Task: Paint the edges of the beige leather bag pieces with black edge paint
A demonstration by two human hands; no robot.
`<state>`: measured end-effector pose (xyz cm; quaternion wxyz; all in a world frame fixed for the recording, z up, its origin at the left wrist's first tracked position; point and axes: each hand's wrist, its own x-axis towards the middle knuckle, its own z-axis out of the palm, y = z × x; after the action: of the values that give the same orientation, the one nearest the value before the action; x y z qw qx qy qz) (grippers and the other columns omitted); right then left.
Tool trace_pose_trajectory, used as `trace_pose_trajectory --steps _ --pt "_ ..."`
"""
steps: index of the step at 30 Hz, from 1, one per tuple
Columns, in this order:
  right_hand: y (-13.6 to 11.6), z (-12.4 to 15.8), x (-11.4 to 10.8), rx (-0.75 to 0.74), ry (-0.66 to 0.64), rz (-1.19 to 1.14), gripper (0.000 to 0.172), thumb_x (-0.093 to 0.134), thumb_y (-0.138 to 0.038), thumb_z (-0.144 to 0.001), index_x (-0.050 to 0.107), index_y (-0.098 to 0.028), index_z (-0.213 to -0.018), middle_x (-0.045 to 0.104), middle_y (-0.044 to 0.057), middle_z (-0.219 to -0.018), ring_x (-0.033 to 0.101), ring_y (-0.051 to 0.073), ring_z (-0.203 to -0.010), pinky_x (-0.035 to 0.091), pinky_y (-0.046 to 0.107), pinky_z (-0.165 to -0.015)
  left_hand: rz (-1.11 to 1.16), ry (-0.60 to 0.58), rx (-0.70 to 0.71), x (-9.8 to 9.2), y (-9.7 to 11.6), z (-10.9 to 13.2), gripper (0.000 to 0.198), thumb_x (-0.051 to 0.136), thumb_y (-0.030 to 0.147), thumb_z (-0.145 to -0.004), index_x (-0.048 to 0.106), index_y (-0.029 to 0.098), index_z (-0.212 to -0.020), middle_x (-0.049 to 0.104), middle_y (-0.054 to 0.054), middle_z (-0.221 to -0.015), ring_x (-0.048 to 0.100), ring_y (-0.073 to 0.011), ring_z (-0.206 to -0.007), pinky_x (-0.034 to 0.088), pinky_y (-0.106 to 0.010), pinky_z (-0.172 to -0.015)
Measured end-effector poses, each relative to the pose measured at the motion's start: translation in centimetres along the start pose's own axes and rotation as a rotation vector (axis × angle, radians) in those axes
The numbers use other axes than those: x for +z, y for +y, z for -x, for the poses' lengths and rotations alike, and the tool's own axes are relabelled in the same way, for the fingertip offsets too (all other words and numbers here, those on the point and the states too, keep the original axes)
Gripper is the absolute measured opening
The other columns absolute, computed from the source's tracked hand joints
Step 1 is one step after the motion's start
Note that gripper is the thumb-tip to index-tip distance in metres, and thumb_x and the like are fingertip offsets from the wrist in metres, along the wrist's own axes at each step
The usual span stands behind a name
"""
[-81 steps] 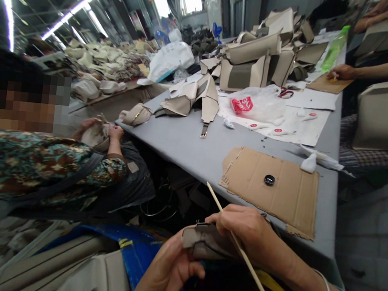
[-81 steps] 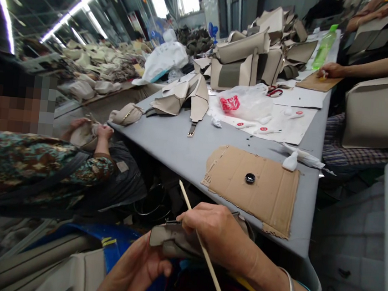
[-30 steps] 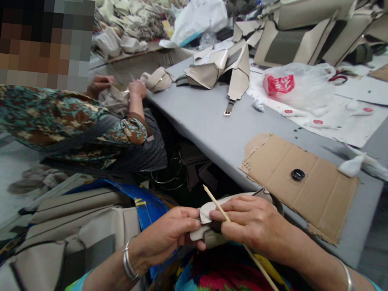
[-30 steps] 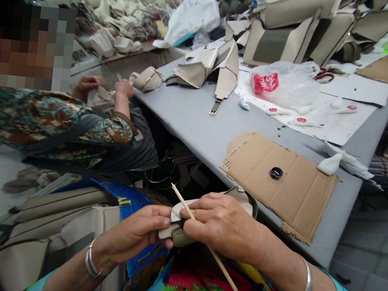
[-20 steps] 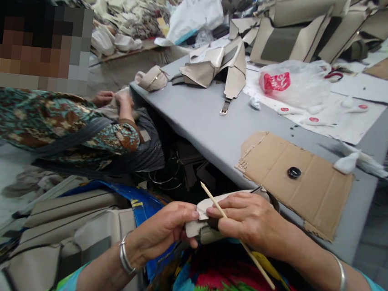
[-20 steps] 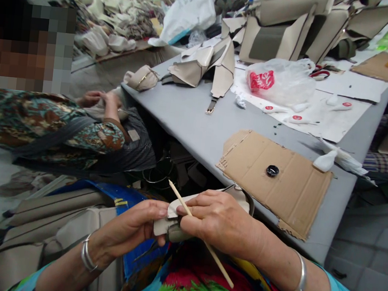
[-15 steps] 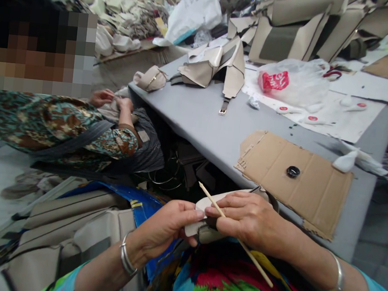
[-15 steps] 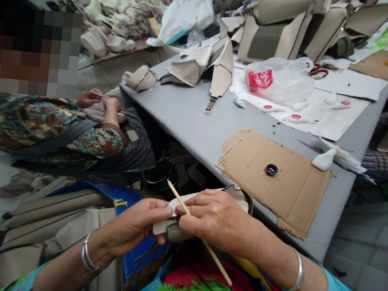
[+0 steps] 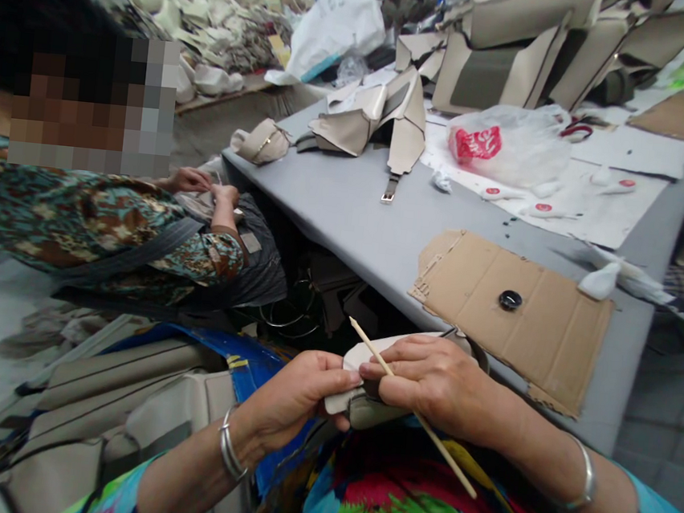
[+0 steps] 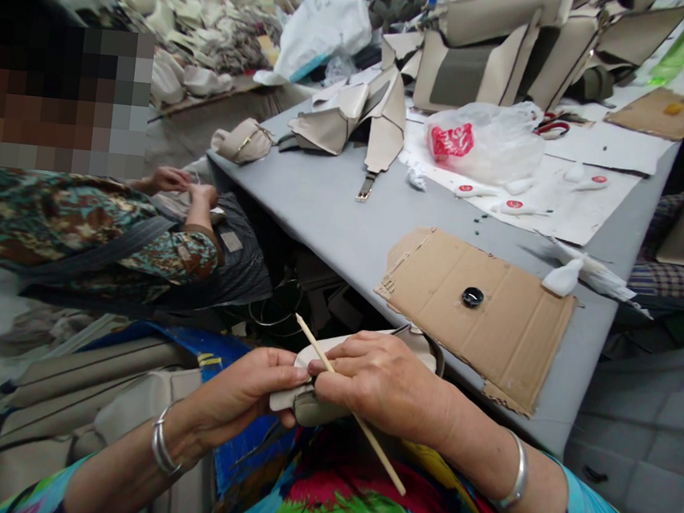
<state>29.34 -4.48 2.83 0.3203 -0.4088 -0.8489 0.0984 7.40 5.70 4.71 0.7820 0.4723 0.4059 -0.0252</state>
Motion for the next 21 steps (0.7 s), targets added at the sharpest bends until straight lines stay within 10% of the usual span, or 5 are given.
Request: trace_pose_trajectory --steps 21 --pt "2.2 1.7 -1.9 0.277 0.122 -0.140 0.013 0.055 -0.015 -0.101 0.066 -0.021 -0.100 0.076 0.003 -0.094 0.071 0.017 -0.088 0.054 0.029 -0.079 0.076 0.003 -0.008 -0.1 -0.1 -0.4 0.029 0.077 0.033 -0.084 0.073 0.005 -0.089 0.066 -0.010 -0.076 0.057 -0.0121 -0.060 0.052 -0.020 -0.050"
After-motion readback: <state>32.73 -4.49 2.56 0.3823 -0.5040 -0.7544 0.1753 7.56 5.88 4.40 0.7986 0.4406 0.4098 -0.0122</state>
